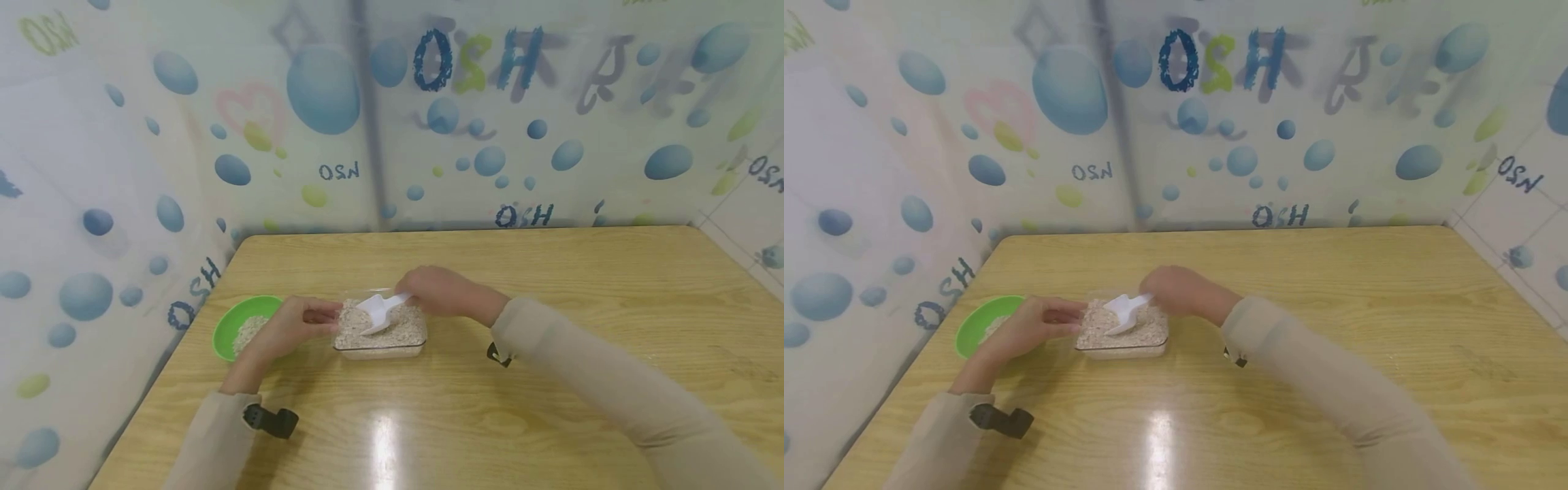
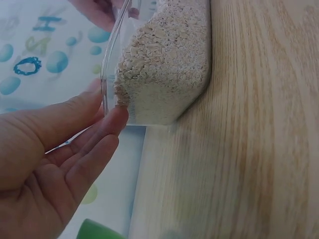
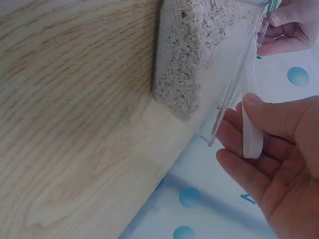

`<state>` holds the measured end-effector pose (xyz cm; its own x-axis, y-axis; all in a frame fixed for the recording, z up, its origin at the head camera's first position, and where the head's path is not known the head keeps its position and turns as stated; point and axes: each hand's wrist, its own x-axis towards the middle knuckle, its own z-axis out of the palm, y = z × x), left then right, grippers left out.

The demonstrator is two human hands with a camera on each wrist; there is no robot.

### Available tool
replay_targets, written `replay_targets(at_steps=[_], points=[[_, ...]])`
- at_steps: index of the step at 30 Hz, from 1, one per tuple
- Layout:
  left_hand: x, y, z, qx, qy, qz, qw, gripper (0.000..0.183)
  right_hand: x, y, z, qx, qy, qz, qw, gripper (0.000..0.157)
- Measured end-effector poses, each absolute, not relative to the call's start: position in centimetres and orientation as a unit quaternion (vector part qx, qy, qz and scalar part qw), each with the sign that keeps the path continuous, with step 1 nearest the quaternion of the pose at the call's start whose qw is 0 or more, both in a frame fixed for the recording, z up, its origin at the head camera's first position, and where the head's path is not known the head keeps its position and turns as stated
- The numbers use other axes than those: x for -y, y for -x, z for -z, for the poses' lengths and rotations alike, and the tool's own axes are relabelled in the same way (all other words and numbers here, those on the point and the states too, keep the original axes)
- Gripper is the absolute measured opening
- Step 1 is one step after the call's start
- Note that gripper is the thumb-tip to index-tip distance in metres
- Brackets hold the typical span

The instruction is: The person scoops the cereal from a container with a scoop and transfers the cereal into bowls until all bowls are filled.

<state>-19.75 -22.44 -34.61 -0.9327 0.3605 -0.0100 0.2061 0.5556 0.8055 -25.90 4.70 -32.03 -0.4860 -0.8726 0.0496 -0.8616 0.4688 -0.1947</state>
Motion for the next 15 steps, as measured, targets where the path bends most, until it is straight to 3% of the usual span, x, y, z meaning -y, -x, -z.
replay_targets(at_steps=[15], points=[[22.55,19.79,34.8,-0.876,-0.158,-0.447,0.087,0.039,-5.62,25.93,33.01,-0.854,0.499,0.15,0.002,0.017]])
